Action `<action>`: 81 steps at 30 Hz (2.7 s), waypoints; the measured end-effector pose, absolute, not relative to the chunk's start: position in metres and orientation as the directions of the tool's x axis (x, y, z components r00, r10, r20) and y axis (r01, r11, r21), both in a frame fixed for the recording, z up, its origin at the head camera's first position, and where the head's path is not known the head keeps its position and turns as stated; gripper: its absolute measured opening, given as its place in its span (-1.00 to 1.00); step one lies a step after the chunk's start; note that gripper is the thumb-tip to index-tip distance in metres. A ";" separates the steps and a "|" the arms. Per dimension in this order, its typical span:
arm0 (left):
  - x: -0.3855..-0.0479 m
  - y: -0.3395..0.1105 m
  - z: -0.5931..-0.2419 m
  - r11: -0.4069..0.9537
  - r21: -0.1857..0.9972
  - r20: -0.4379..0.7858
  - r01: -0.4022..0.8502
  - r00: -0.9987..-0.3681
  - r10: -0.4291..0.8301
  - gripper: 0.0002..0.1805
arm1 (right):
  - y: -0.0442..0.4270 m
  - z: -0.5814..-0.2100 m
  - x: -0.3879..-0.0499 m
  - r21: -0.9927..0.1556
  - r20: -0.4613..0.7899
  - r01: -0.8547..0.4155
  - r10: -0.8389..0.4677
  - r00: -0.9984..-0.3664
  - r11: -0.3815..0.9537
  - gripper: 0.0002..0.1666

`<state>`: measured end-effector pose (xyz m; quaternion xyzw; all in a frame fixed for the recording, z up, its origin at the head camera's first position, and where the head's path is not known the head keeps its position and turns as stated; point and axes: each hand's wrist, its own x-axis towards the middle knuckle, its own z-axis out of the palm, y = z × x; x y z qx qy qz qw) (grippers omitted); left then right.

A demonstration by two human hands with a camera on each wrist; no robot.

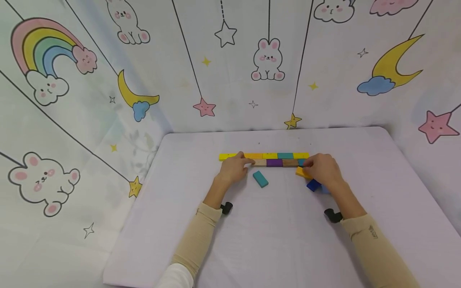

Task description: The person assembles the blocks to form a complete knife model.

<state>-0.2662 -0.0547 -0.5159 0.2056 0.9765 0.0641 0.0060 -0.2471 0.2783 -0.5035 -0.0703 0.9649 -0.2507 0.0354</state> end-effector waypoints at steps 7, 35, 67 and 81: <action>-0.266 -0.055 -0.515 0.905 0.118 0.017 0.408 -0.913 0.409 -0.56 | 0.265 -0.501 -0.241 -0.502 0.022 -0.181 -0.197 -0.980 0.845 -0.74; -0.268 -0.054 -0.520 0.917 0.104 0.017 0.386 -0.922 0.387 -0.56 | 0.182 -0.488 -0.232 -0.530 -0.024 -0.216 -0.269 -0.963 0.820 -0.68; -0.268 -0.052 -0.520 0.921 0.087 0.020 0.380 -0.925 0.380 -0.57 | 0.139 -0.490 -0.238 -0.419 -0.199 -0.187 -0.291 -0.936 0.889 -0.62; -0.268 -0.053 -0.517 0.917 0.092 0.008 0.387 -0.922 0.388 -0.56 | 0.139 -0.497 -0.236 -0.416 -0.142 -0.207 -0.288 -0.947 0.886 -0.57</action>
